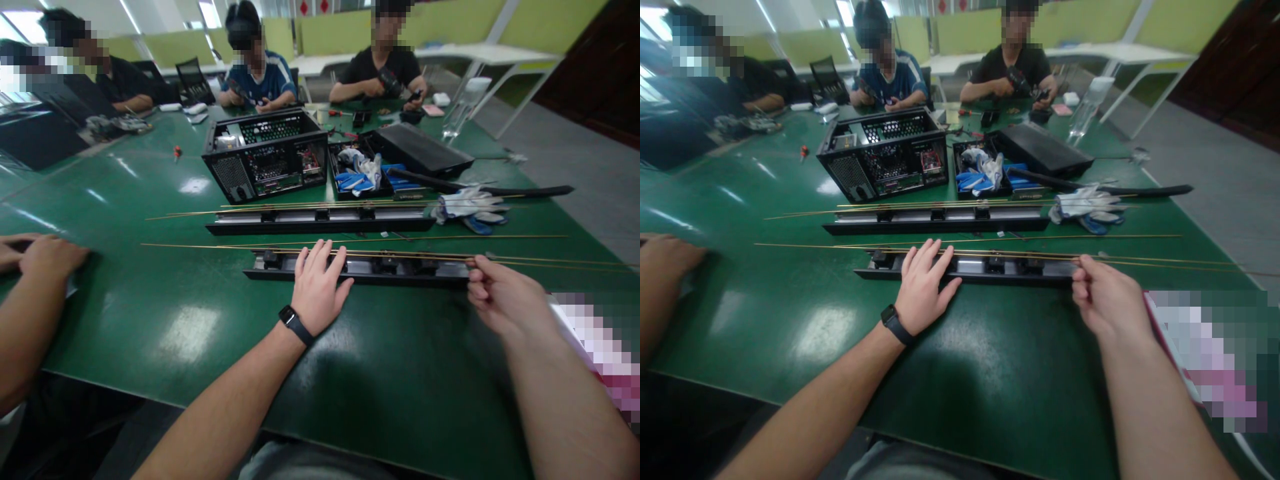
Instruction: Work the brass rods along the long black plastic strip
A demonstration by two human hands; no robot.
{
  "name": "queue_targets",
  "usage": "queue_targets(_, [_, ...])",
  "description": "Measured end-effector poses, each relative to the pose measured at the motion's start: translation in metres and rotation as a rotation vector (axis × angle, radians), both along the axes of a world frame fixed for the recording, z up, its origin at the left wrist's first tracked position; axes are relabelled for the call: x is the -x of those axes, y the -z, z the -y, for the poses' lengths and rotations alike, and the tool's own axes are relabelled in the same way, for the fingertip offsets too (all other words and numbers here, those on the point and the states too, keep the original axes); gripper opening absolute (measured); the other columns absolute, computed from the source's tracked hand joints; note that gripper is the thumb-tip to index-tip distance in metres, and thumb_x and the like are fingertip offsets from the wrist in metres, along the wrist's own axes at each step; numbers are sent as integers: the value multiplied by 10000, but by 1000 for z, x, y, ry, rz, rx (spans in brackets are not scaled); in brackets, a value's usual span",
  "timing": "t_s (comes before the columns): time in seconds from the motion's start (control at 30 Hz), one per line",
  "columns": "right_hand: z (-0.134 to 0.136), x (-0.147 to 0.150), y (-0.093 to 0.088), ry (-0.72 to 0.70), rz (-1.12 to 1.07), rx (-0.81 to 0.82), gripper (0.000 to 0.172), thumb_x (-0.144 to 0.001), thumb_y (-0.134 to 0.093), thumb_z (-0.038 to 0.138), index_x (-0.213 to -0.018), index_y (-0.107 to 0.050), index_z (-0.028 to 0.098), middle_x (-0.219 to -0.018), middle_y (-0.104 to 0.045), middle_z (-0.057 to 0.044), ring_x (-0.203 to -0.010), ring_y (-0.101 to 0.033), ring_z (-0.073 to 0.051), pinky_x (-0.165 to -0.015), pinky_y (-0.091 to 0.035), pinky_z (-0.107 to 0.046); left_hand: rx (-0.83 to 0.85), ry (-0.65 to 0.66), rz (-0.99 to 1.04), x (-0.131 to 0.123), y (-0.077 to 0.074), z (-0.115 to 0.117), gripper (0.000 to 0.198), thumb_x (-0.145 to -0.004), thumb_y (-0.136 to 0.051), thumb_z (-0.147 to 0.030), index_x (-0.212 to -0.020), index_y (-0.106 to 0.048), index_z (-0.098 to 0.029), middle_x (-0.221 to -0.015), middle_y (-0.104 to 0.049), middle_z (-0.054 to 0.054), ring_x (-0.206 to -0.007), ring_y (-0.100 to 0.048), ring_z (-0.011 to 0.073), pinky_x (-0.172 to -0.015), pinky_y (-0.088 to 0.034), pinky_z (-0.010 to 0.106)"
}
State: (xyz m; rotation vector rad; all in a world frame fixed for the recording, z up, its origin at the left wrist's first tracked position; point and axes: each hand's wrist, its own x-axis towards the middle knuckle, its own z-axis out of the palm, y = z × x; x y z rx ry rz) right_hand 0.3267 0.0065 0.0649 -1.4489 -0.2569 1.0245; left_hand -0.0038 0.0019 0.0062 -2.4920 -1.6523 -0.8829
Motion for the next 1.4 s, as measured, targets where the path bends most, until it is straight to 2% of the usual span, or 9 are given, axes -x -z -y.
queue_targets(0.23, [1, 10, -17, 36, -4, 47, 429, -1230, -620, 42, -826, -669, 177, -609, -549, 49, -356, -383, -34, -311, -275, -115, 4, -2, 6, 0, -1, 0, 604, -1171, -795, -321, -1767, -721, -254, -1886, -680, 204, -1836, -568, 435, -1559, -372, 720])
queue_targets(0.4, [0, 10, -20, 60, 2, 71, 438, -1240, -620, 47, -824, -648, 181, -625, -552, 56, -347, -393, -29, -310, -269, -126, 13, -6, -6, -1, -3, 0, 600, -1170, -801, -322, -1759, -729, -234, -1884, -680, 213, -1832, -575, 436, -1555, -382, 719])
queue_targets(0.77, [0, 5, -11, 36, 6, 72, 379, -1262, -663, 133, -887, -704, 174, -614, -577, 54, -338, -381, -41, -300, -261, -138, 6, -10, -28, -1, -4, 1, 616, -1173, -814, -324, -1772, -720, -219, -1879, -680, 222, -1824, -584, 430, -1549, -403, 684])
queue_targets(0.97, [0, 0, -2, -11, 41, 57, 299, -1193, -765, 151, -899, -716, 177, -648, -613, 36, -342, -401, -49, -310, -289, -137, 20, -7, -30, -1, -5, 1, 606, -1175, -813, -322, -1765, -728, -210, -1885, -672, 230, -1826, -581, 438, -1547, -404, 696])
queue_targets(1.2, [1, 3, 0, 1, 10, -2, 341, -1173, -728, 57, -847, -720, 159, -646, -589, 34, -370, -429, -39, -331, -288, -121, 8, -3, -24, -1, -4, 2, 615, -1171, -816, -318, -1768, -723, -202, -1881, -674, 238, -1820, -588, 441, -1546, -406, 699])
queue_targets(1.4, [-1, -1, 4, 5, -17, -4, 328, -1180, -710, 57, -869, -720, 161, -656, -586, 36, -376, -431, -37, -328, -293, -113, -6, -6, -18, -1, -2, 1, 602, -1171, -807, -318, -1759, -724, -224, -1870, -691, 220, -1815, -597, 429, -1535, -423, 701])
